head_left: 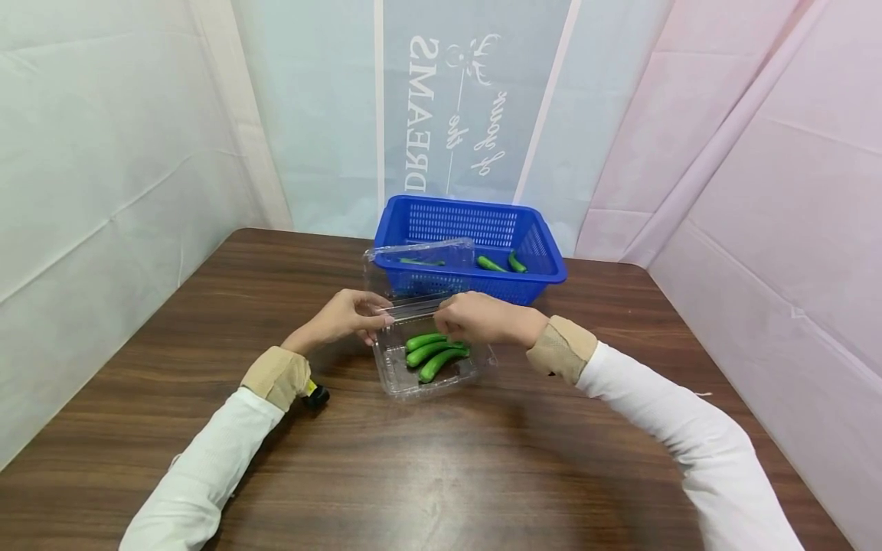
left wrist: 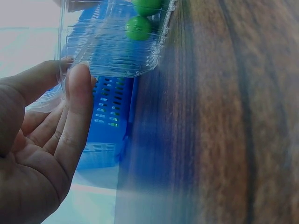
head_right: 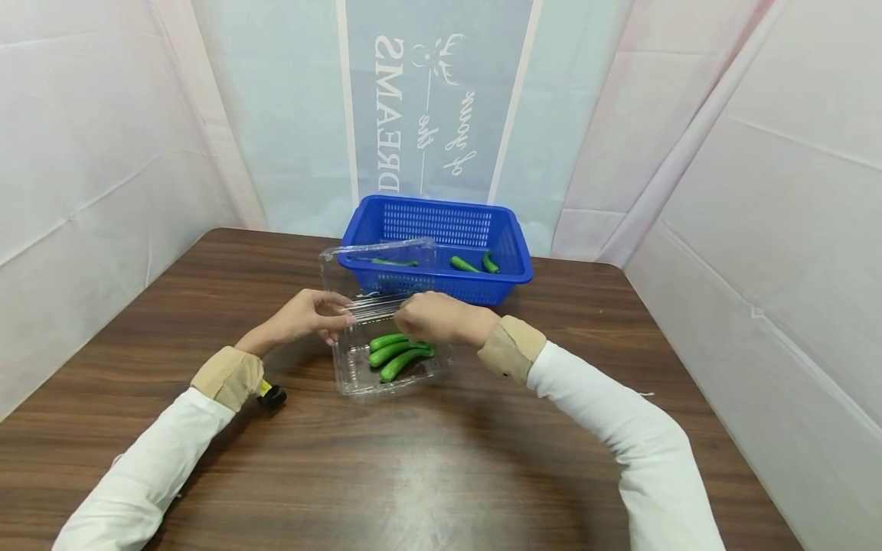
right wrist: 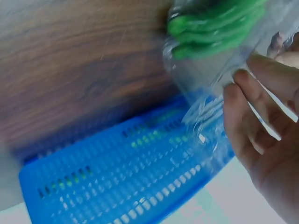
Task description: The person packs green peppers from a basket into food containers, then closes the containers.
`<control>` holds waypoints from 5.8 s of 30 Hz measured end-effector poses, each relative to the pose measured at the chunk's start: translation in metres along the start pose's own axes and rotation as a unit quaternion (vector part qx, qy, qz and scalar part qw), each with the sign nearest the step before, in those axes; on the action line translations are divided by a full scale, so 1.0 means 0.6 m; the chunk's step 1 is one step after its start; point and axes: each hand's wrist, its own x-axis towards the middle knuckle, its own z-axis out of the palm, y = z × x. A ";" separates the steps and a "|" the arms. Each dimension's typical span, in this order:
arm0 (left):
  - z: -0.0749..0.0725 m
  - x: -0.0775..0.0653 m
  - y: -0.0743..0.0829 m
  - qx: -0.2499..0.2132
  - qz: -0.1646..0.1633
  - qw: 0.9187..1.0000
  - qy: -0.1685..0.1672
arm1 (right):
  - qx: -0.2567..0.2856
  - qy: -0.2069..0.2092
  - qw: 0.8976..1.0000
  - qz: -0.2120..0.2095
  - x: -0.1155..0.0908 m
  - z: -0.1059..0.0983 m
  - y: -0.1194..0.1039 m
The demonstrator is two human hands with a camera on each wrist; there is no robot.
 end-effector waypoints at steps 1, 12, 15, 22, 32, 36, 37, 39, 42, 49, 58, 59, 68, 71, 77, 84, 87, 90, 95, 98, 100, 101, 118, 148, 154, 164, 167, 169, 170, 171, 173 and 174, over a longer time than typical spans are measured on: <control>0.000 0.000 0.000 0.000 0.001 1.000 0.000 | -0.006 0.011 1.000 0.004 -0.003 -0.003 0.003; -0.004 -0.004 0.001 -0.006 -0.008 1.000 -0.009 | -0.030 0.076 0.995 0.064 -0.024 -0.026 0.040; -0.004 -0.011 0.015 -0.011 -0.008 1.000 -0.018 | -0.042 0.091 0.992 0.070 -0.026 -0.032 0.050; 0.000 -0.023 0.038 -0.004 -0.006 1.000 -0.019 | -0.077 0.106 0.985 0.110 -0.035 -0.043 0.080; 0.003 -0.021 0.039 0.001 -0.004 1.000 -0.019 | -0.068 0.111 0.975 0.181 -0.049 -0.052 0.123; 0.005 -0.021 0.041 0.003 -0.001 1.000 -0.017 | -0.064 0.125 0.972 0.190 -0.045 -0.054 0.138; 0.004 -0.021 0.041 0.002 0.000 1.000 -0.018 | -0.062 0.128 0.971 0.191 -0.043 -0.053 0.141; 0.004 -0.020 0.041 0.000 0.000 1.000 -0.020 | -0.057 0.134 0.970 0.195 -0.040 -0.051 0.148; 0.003 -0.016 0.035 -0.005 0.002 1.000 -0.026 | -0.049 0.138 0.968 0.202 -0.033 -0.048 0.161; -0.001 -0.001 0.000 0.000 0.004 1.000 -0.013 | 0.009 0.127 0.969 0.212 0.002 -0.049 0.190; -0.004 -0.002 -0.002 0.002 0.005 1.000 -0.009 | 0.158 0.037 0.956 0.243 0.051 -0.050 0.207; -0.004 -0.003 0.001 0.000 0.005 1.000 -0.013 | 0.172 0.027 0.953 0.248 0.055 -0.051 0.206; -0.004 -0.017 0.040 -0.001 -0.006 1.000 -0.017 | 0.203 -0.050 0.950 0.233 0.079 -0.057 0.197; -0.005 -0.013 0.033 -0.002 -0.004 1.000 -0.019 | 0.214 -0.060 0.951 0.216 0.085 -0.056 0.196; -0.009 0.002 -0.001 -0.001 0.002 1.000 -0.016 | 0.239 -0.064 0.949 0.193 0.091 -0.055 0.191; -0.008 0.005 -0.010 0.005 0.003 1.000 -0.007 | 0.257 -0.081 0.939 0.211 0.089 -0.053 0.188; -0.008 0.005 -0.010 0.004 0.004 1.000 -0.005 | 0.260 -0.085 0.935 0.225 0.089 -0.051 0.187; -0.008 0.005 -0.010 0.000 0.007 1.000 -0.004 | 0.259 -0.093 0.929 0.248 0.090 -0.049 0.188; -0.008 0.004 -0.009 -0.002 0.010 1.000 -0.006 | 0.276 -0.111 0.912 0.283 0.090 -0.045 0.190; -0.008 0.001 -0.003 -0.003 0.008 1.000 -0.011 | 0.283 -0.115 0.907 0.291 0.091 -0.045 0.191; -0.008 -0.004 0.008 -0.006 0.007 1.000 -0.015 | 0.288 -0.118 0.902 0.299 0.091 -0.044 0.192; -0.008 -0.006 0.014 -0.008 0.005 1.000 -0.018 | 0.292 -0.119 0.899 0.304 0.091 -0.044 0.193; -0.011 0.006 -0.009 0.002 0.004 1.000 -0.011 | 0.359 -0.102 0.887 0.272 0.078 -0.043 0.200; -0.012 0.008 -0.010 0.018 0.013 1.000 -0.007 | 0.299 -0.057 0.922 0.241 0.067 -0.056 0.199; -0.011 0.007 -0.012 0.022 0.005 1.000 -0.003 | 0.344 -0.002 0.902 0.261 0.036 -0.067 0.206; -0.011 -0.008 0.024 0.020 0.002 1.000 -0.024 | 0.368 0.044 0.889 0.268 -0.020 -0.089 0.213; -0.010 -0.007 0.022 0.022 0.001 0.999 -0.026 | 0.360 0.044 0.894 0.263 -0.032 -0.092 0.210; -0.011 -0.001 0.010 0.020 0.001 1.000 -0.023 | 0.356 0.044 0.897 0.259 -0.039 -0.095 0.205; -0.011 0.001 0.004 0.018 0.003 1.000 -0.021 | 0.355 0.043 0.898 0.257 -0.042 -0.095 0.204; -0.010 0.004 -0.001 0.018 0.004 1.000 -0.019 | 0.356 0.045 0.897 0.257 -0.044 -0.096 0.201; -0.010 0.004 -0.005 0.020 0.008 1.000 -0.015 | 0.364 0.052 0.894 0.254 -0.048 -0.093 0.197; -0.010 0.004 -0.005 0.020 0.008 1.000 -0.012 | 0.367 0.057 0.893 0.253 -0.050 -0.092 0.195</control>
